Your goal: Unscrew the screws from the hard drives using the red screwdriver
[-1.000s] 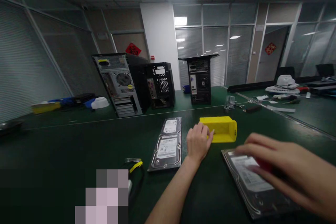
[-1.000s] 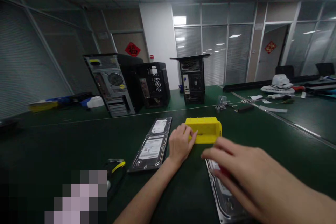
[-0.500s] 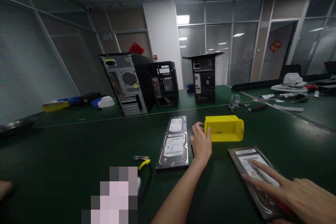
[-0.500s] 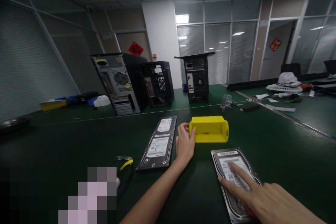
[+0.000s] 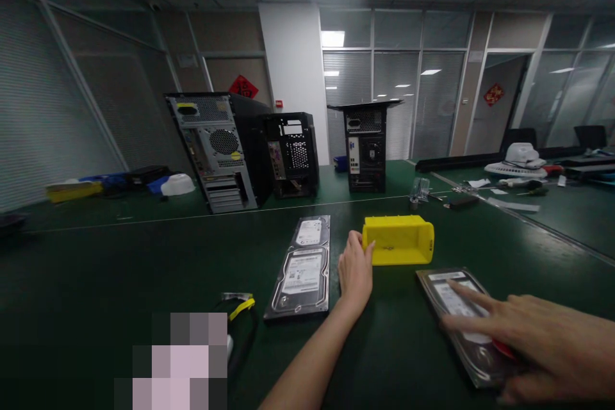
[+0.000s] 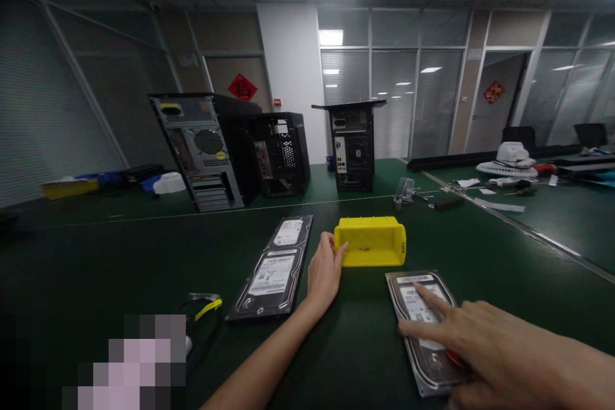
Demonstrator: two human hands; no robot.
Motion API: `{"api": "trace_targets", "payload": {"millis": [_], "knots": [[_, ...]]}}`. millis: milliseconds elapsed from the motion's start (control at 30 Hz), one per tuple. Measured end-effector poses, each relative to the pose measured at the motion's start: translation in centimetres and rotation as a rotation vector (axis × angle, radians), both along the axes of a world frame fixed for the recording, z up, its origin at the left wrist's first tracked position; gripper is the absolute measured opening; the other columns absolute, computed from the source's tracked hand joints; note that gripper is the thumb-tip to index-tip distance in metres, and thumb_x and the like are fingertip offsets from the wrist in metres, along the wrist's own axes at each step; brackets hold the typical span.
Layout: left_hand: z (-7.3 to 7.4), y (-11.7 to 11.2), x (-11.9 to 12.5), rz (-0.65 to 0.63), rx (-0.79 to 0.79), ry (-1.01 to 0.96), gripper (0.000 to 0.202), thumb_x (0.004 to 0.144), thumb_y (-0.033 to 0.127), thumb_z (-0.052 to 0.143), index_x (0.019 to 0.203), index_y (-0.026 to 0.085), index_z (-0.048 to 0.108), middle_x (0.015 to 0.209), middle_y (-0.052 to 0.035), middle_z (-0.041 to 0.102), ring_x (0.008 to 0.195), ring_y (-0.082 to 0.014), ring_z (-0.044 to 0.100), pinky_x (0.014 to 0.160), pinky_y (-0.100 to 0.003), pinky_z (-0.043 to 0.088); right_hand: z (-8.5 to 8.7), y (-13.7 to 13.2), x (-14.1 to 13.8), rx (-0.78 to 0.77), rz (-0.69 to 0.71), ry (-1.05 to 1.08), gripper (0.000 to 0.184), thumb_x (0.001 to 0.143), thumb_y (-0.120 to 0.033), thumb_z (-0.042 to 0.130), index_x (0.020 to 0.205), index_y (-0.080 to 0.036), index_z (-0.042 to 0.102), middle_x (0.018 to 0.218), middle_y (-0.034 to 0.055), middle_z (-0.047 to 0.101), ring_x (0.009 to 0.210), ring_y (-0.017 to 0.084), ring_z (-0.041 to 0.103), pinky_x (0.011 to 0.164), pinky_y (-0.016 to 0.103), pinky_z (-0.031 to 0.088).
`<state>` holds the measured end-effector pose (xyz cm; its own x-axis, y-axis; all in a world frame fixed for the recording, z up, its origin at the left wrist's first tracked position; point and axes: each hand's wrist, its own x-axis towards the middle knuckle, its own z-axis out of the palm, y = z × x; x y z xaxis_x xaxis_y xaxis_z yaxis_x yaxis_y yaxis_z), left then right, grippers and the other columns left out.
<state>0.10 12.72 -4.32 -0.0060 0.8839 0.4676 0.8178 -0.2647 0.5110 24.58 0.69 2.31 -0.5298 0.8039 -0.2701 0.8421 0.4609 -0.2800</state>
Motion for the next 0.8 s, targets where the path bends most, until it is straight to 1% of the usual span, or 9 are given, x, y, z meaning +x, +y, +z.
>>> {"api": "trace_targets", "payload": {"millis": [167,233,333,400,533,700,733,767,800], "knots": [[0.1,0.2,-0.2,-0.051,0.022,-0.064,0.015,0.089,0.033,0.034,0.087,0.020,0.040,0.092,-0.0028,0.052,0.078,-0.0145,0.053,0.058,-0.022,0.036,-1.8,4.0,5.2,0.033,0.000,-0.046,0.071,0.070,-0.051,0.056,0.133,-0.044,0.024,0.144,0.0040,0.022,0.098,0.032,0.056,0.082,0.055,0.041],[0.1,0.4,-0.2,-0.051,0.029,-0.066,0.014,0.088,0.032,0.035,0.088,0.020,0.041,0.093,-0.0030,0.052,0.078,-0.0144,0.052,0.058,-0.022,0.036,-2.2,5.9,7.3,0.051,-0.031,-0.058,0.073,0.070,-0.053,0.055,0.134,-0.042,0.023,0.144,0.0051,0.022,0.101,0.034,0.055,0.082,0.055,0.040],[-0.1,0.9,0.0,-0.043,0.039,-0.053,0.013,0.088,0.031,0.036,0.090,0.020,0.042,0.093,-0.0034,0.052,0.078,-0.0145,0.052,0.060,-0.023,0.037,-2.4,8.4,9.9,0.025,-0.040,-0.051,0.072,0.070,-0.050,0.056,0.134,-0.041,0.023,0.145,0.0048,0.022,0.105,0.033,0.053,0.085,0.052,0.040],[-0.2,1.4,0.1,-0.037,0.035,-0.042,0.013,0.088,0.030,0.036,0.093,0.020,0.042,0.095,-0.0037,0.051,0.080,-0.0144,0.053,0.062,-0.023,0.038,-2.5,9.6,11.0,0.022,-0.060,-0.031,0.072,0.069,-0.047,0.059,0.133,-0.040,0.026,0.144,0.0049,0.023,0.110,0.034,0.049,0.088,0.053,0.037],[-0.3,1.9,0.1,-0.026,-0.016,-0.029,0.015,0.088,0.030,0.035,0.096,0.020,0.042,0.098,-0.0044,0.051,0.085,-0.0147,0.053,0.065,-0.023,0.039,-3.0,10.9,12.0,0.059,-0.165,0.069,0.069,0.065,-0.035,0.063,0.130,-0.035,0.038,0.140,0.0073,0.032,0.108,0.036,0.050,0.087,0.052,0.036],[0.0,1.2,0.6,0.044,-0.070,0.009,0.018,0.087,0.033,0.037,0.099,0.020,0.042,0.101,-0.0050,0.050,0.086,-0.0167,0.054,0.073,-0.030,0.042,-3.2,11.3,12.2,0.138,-0.293,0.183,0.052,0.070,-0.020,0.053,0.121,-0.028,0.052,0.134,0.0090,0.043,0.111,0.032,0.048,0.090,0.045,0.032],[0.2,0.9,0.7,0.067,-0.072,0.010,0.022,0.086,0.032,0.041,0.104,0.020,0.041,0.107,-0.0064,0.048,0.088,-0.0174,0.054,0.076,-0.031,0.042,-3.1,11.2,12.1,0.139,-0.308,0.201,0.050,0.069,-0.020,0.054,0.119,-0.027,0.055,0.133,0.0093,0.044,0.112,0.032,0.048,0.091,0.044,0.031],[0.5,0.5,0.8,0.090,-0.066,0.016,0.031,0.083,0.030,0.046,0.111,0.019,0.038,0.114,-0.0085,0.044,0.094,-0.0188,0.053,0.079,-0.032,0.041,-3.2,11.1,12.1,0.144,-0.329,0.224,0.050,0.067,-0.020,0.056,0.117,-0.026,0.057,0.132,0.0094,0.045,0.112,0.032,0.048,0.092,0.044,0.031],[0.8,0.2,0.7,0.106,-0.050,0.029,0.046,0.078,0.028,0.053,0.119,0.019,0.032,0.122,-0.0109,0.038,0.102,-0.0210,0.050,0.084,-0.034,0.040,-3.2,11.0,12.0,0.168,-0.370,0.276,0.050,0.065,-0.021,0.059,0.115,-0.025,0.059,0.131,0.0096,0.046,0.110,0.033,0.049,0.092,0.044,0.031]]}}
